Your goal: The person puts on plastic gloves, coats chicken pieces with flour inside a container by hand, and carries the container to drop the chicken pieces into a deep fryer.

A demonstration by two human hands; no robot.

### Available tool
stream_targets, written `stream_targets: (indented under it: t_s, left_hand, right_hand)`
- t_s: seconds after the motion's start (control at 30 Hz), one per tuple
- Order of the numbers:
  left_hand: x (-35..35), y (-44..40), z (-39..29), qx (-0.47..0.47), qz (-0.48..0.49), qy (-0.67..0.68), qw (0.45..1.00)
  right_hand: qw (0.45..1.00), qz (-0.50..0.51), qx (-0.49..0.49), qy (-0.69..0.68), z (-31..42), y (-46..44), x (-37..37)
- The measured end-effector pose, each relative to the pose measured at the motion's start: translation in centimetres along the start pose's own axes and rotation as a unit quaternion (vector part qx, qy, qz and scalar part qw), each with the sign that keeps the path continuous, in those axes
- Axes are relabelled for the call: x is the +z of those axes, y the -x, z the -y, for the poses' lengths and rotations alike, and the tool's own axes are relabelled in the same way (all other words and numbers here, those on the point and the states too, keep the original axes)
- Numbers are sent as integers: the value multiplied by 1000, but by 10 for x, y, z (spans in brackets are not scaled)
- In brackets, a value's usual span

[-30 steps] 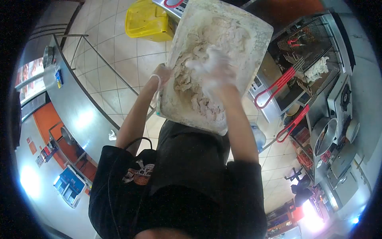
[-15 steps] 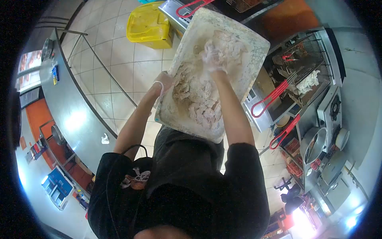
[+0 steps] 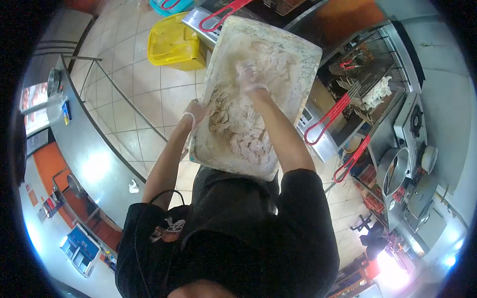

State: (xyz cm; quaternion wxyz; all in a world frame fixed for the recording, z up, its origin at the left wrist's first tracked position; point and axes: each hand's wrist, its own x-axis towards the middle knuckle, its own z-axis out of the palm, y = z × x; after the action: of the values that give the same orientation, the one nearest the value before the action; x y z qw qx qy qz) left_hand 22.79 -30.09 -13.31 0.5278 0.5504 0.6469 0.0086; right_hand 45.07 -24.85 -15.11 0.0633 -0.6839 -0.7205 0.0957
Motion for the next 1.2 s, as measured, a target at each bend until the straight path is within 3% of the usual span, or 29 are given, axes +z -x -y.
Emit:
stream_targets:
  t_s: [0.03, 0.07, 0.1, 0.13, 0.17, 0.2, 0.23, 0.27, 0.3, 0.33, 0.37, 0.4, 0.47, 0.5, 0.53, 0.6, 0.63, 0.7, 0.73, 0.77, 0.8, 0.87, 0.9, 0.97, 1.0, 1.07, 1.1, 1.17, 1.2]
  left_hand:
    - [0, 0, 1, -12, 13, 20, 1000]
    - [-1, 0, 4, -26, 27, 38, 999]
    - [4, -10, 19, -26, 29, 36, 999]
    - [7, -19, 31, 58, 43, -29, 997]
    - [14, -27, 40, 104, 54, -66, 991]
    - [13, -27, 38, 149, 61, -101, 982]
    - [-1, -4, 11, 69, 29, -17, 997]
    - [-8, 9, -5, -12, -4, 66, 998]
    - [-1, -1, 9, -5, 1, 60, 998]
    - [10, -21, 38, 88, -6, -23, 996]
    - [11, -23, 38, 134, -5, -65, 989]
    - [12, -24, 37, 181, -8, -107, 978]
    - [-6, 4, -7, -63, 40, 25, 997]
    - [-1, -1, 3, -59, 44, 22, 997]
    - [7, -17, 25, 65, 37, -110, 991]
    - [29, -63, 84, 190, 29, -238, 952]
    - [45, -92, 122, 275, 11, -184, 944]
    - [54, -91, 129, 353, -1, -121, 928]
    - [35, -69, 99, 173, 61, 50, 982]
    - [17, -49, 69, -18, 118, 217, 969]
    - [7, -29, 42, -19, 113, 220, 969]
    - [-1, 1, 5, -2, 20, 61, 998]
    - [0, -1, 13, -7, 15, 65, 998]
    - [11, -23, 34, -25, 33, 102, 994]
    - [19, -35, 49, -29, 31, 105, 994]
    - [26, -46, 60, 84, 44, 24, 995]
    - [24, -42, 56, 120, 46, -1, 992]
    - [-5, 2, 2, 30, 46, 47, 997]
    - [-4, 2, 6, 27, 44, 54, 997]
  right_hand:
    - [996, -75, -36, -10, -14, -7, 9]
    - [997, -74, -36, -9, -29, -17, 15]
    - [974, -216, -8, 69, -44, -27, 20]
    - [924, -353, 21, 145, -45, -29, 13]
    - [923, -355, 28, 147, -47, -29, 4]
    - [966, -221, 54, 120, -34, -31, -30]
    - [989, -84, 79, 88, -27, -32, -51]
    - [988, -89, 89, 89, -28, -30, -44]
    - [972, -169, 82, 143, -27, -27, -30]
    - [945, -248, 73, 198, -27, -27, -23]
    - [979, -62, 131, 140, -18, -28, -42]
    - [979, -62, 138, 141, -26, -33, -27]
    - [971, -23, 181, 151, -49, -46, 15]
    - [970, -25, 188, 153, -42, -39, 7]
    - [977, -46, 140, 157, -27, -27, -14]
    - [980, -67, 96, 163, -6, -25, -46]
    - [980, -40, 185, -68, 0, -25, -57]
    - [919, -5, 267, -291, -2, -15, -63]
    - [945, -36, 231, -228, -9, -10, -66]
    - [957, -51, 208, -198, -17, -7, -68]
    - [966, -67, 186, -167, -25, -5, -70]
    - [950, -64, 165, -258, -40, -4, -74]
    - [943, -60, 157, -288, -40, -3, -83]
    - [791, -12, 304, -531, -11, -7, -139]
    - [792, -7, 302, -531, -10, -5, -136]
    - [592, -112, 291, -743, -12, -3, -130]
    - [594, -108, 291, -742, -12, -5, -135]
    - [741, -119, 175, -637, -11, -12, -154]
    - [744, -113, 172, -636, -5, -10, -169]
